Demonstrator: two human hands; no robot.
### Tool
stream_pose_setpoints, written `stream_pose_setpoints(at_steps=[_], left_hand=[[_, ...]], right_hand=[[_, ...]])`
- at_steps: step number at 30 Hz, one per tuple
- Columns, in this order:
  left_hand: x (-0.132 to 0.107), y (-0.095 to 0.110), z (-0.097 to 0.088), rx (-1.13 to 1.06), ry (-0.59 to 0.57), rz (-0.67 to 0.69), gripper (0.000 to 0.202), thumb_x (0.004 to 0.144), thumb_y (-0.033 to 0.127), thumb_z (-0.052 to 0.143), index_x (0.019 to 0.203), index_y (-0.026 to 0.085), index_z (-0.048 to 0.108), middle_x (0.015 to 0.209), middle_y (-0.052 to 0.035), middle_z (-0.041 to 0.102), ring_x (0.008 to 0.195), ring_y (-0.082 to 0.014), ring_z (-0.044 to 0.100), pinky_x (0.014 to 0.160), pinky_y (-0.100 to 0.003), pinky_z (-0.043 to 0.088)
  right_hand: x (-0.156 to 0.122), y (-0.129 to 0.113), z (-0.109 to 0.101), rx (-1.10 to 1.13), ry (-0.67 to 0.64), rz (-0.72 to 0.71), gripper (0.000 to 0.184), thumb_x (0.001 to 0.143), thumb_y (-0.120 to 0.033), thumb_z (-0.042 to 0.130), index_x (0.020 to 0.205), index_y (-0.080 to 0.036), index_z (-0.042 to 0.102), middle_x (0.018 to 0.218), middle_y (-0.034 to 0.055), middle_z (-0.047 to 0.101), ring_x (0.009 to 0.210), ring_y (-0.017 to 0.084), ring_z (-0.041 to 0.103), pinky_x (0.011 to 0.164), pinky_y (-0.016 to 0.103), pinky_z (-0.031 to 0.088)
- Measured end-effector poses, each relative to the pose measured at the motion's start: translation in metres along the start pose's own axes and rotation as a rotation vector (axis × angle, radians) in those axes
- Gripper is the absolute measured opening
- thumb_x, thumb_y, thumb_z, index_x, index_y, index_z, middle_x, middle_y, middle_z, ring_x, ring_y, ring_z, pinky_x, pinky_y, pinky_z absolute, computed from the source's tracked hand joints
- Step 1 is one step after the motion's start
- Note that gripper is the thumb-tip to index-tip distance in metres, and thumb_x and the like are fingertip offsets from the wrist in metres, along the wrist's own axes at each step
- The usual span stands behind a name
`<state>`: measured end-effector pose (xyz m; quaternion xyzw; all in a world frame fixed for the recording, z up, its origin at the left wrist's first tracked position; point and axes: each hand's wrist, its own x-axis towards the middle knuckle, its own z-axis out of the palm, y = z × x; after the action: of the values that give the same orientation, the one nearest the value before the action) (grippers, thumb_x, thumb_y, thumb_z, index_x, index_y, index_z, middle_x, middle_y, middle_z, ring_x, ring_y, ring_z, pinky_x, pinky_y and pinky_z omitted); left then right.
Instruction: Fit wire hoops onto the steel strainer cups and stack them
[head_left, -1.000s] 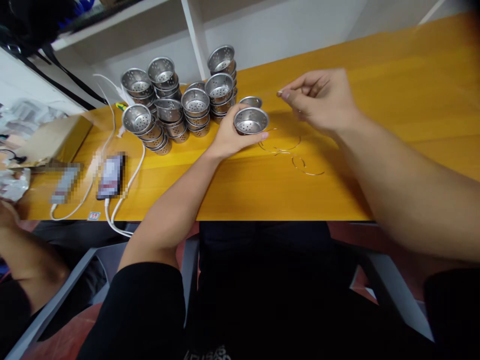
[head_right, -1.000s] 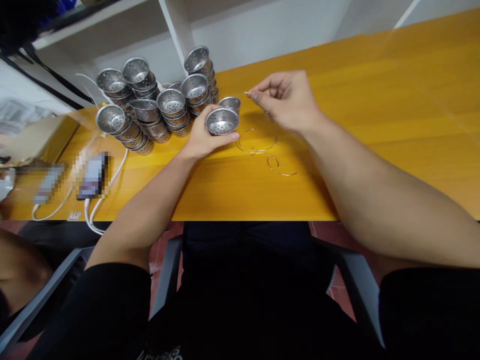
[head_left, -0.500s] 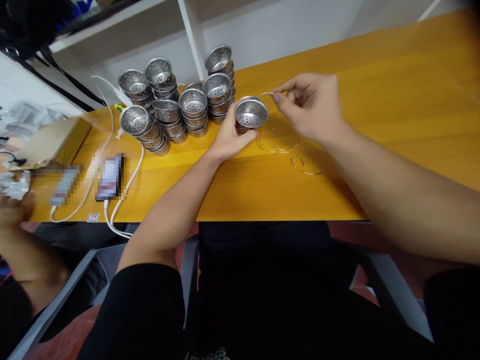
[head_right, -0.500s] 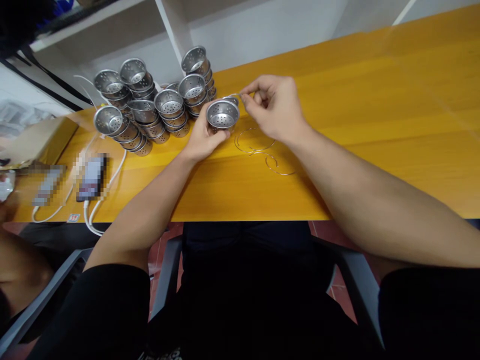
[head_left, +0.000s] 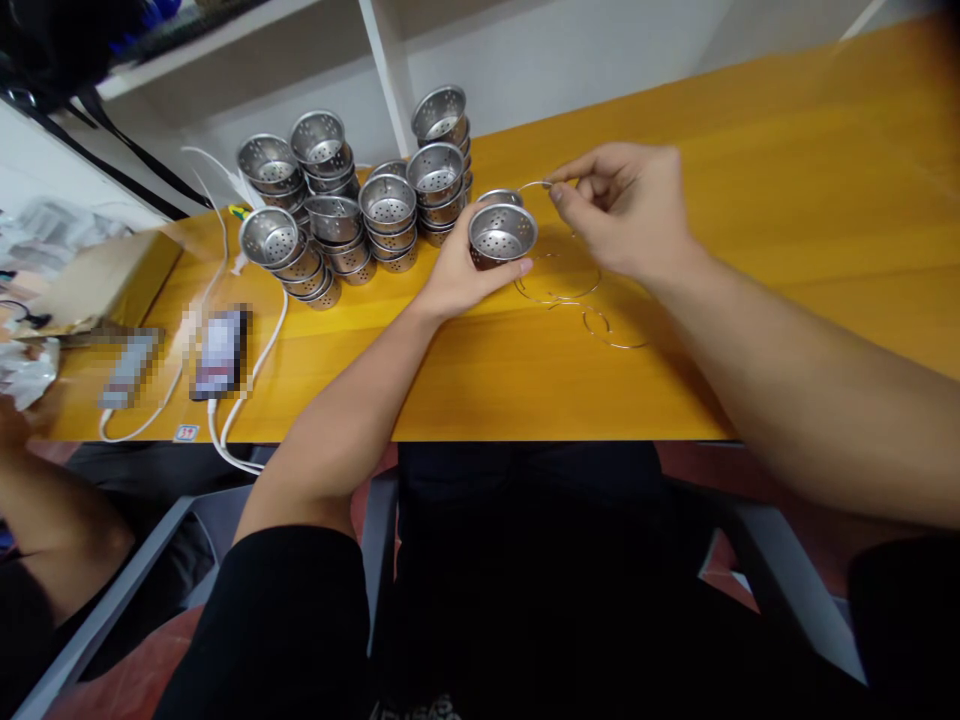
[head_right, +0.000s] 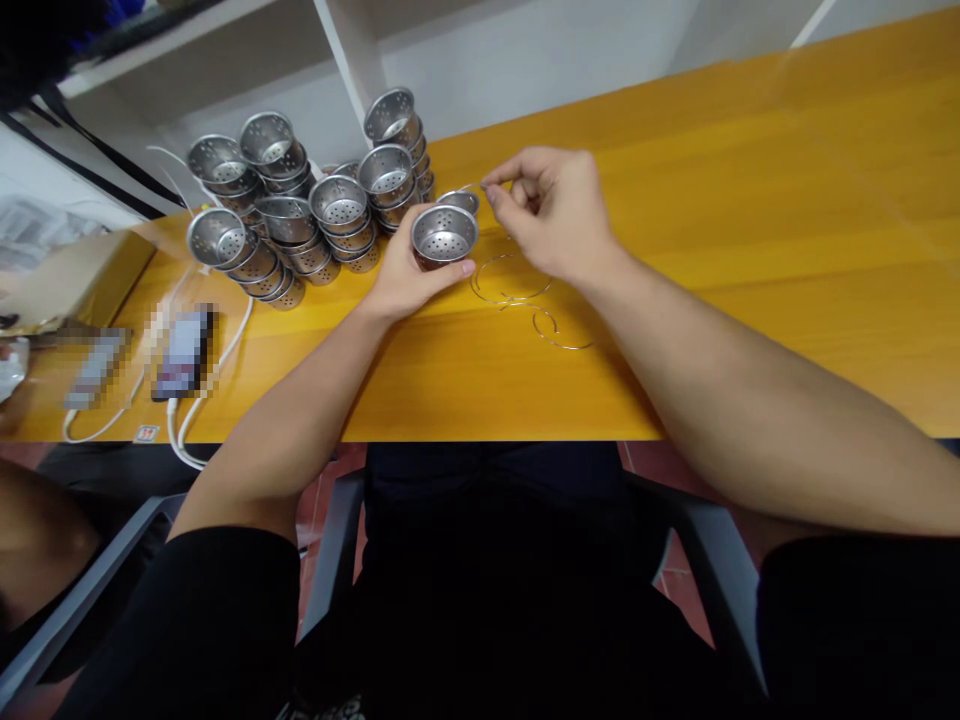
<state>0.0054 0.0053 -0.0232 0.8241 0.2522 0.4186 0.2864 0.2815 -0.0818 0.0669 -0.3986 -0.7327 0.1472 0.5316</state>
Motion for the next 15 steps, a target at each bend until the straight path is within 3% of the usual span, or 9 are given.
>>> stream_pose_setpoints(at_steps=[4,7,15], left_hand=[[-0.001,0.000,0.002,-0.001,-0.008,0.023,0.123,0.100,0.106,0.091,0.184,0.027,0.049,0.178,-0.0192,0.071,0.171,-0.0415,0.075,0.152,-0.069,0.057],[-0.003,0.008,0.005,0.011,0.003,0.018,0.118,0.103,0.103,0.090,0.183,0.029,0.047,0.179,-0.0195,0.069,0.170,-0.0405,0.076,0.149,-0.066,0.060],[-0.006,0.029,0.011,-0.003,-0.003,-0.017,0.114,0.101,0.103,0.092,0.175,0.030,0.045,0.172,-0.0176,0.071,0.160,-0.0379,0.081,0.140,-0.062,0.067]], right_hand=[[-0.003,-0.003,0.002,-0.014,-0.042,0.023,0.038,0.127,-0.060,0.094,0.123,-0.023,0.098,0.079,0.0017,0.069,0.063,0.018,0.053,0.063,0.038,0.054],[-0.005,-0.011,0.006,-0.059,-0.072,0.045,0.029,0.126,-0.050,0.095,0.119,-0.022,0.097,0.078,0.0009,0.069,0.063,0.018,0.054,0.062,0.038,0.054],[-0.008,-0.020,0.008,-0.023,-0.077,0.146,0.044,0.117,-0.079,0.096,0.109,-0.036,0.089,0.077,0.0026,0.072,0.070,0.028,0.066,0.071,0.053,0.069]])
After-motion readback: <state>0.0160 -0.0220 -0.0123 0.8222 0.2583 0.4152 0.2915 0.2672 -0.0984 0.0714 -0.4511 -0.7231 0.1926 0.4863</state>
